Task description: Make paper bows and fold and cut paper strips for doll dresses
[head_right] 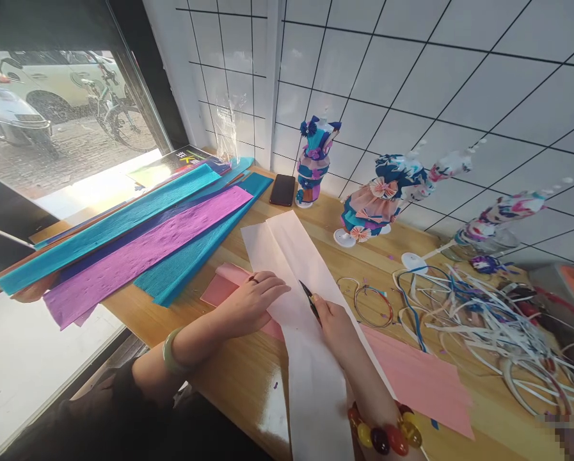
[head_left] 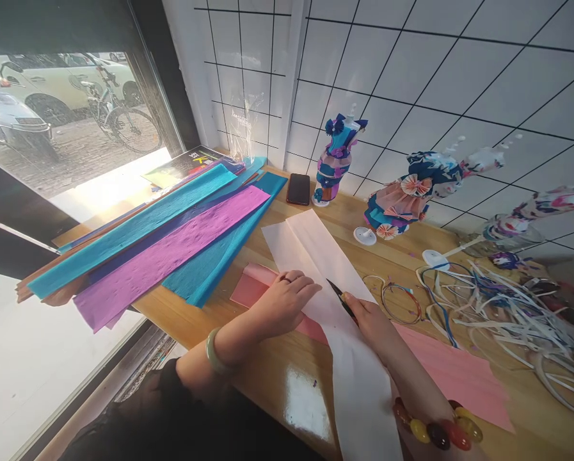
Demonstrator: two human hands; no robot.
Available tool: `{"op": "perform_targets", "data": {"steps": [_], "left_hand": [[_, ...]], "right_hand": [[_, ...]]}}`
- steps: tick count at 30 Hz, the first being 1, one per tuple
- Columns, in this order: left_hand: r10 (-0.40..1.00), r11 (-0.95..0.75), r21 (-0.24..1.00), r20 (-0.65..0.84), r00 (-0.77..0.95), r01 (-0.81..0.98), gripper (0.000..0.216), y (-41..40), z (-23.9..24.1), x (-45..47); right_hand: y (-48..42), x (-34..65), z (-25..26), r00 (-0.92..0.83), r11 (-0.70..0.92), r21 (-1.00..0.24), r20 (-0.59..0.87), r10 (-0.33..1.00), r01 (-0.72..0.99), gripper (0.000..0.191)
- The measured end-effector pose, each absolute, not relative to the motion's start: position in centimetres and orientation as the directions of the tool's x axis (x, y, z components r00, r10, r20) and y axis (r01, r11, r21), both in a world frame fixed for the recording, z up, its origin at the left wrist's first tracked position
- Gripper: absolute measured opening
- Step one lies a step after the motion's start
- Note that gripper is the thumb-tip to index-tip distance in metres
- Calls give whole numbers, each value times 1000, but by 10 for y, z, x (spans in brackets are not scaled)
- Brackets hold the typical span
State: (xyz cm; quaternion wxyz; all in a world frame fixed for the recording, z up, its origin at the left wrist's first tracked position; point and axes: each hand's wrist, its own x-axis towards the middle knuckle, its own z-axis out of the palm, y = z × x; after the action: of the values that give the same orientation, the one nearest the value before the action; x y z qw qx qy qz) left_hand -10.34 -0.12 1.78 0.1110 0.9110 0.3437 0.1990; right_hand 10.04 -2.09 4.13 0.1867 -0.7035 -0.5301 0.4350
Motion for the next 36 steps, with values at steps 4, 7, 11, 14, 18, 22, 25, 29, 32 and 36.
{"op": "perform_targets", "data": {"steps": [4,7,11,14,18,22,25,29,32,36], "left_hand": [[724,-689,350,289,626,635,34,3,13,-106],[711,-703,351,306,633,619,24,4,11,-106],[685,-728,351,348,640,588,17,4,12,-105],[672,-741,342,389,631,578,19,3,15,-105],[644,-764,314,415,643,563,22,2,19,-105],[625,-779,269,402,669,566,22,1,20,-105],[620,-783,243,383,685,573,23,1,20,-104],[617,-785,229,360,699,575,24,1,20,-104],[614,-788,234,352,706,569,24,1,20,-104],[615,-788,251,350,706,562,25,2,19,-104]], "right_hand": [[-22,98,47,70,-438,-737,-473,878,514,48],[-22,98,48,84,-454,-729,-483,871,512,53],[-20,98,48,84,-428,-728,-459,885,536,54],[-17,97,51,75,-411,-703,-457,886,580,53],[-15,95,53,55,-383,-670,-456,888,636,52],[-11,93,50,69,-382,-668,-445,893,639,49],[-7,92,46,63,-386,-677,-449,891,626,48],[-4,91,44,61,-382,-680,-445,893,625,48],[-3,90,45,60,-364,-676,-429,901,640,47],[-2,89,44,87,-395,-667,-445,891,632,46]]}}
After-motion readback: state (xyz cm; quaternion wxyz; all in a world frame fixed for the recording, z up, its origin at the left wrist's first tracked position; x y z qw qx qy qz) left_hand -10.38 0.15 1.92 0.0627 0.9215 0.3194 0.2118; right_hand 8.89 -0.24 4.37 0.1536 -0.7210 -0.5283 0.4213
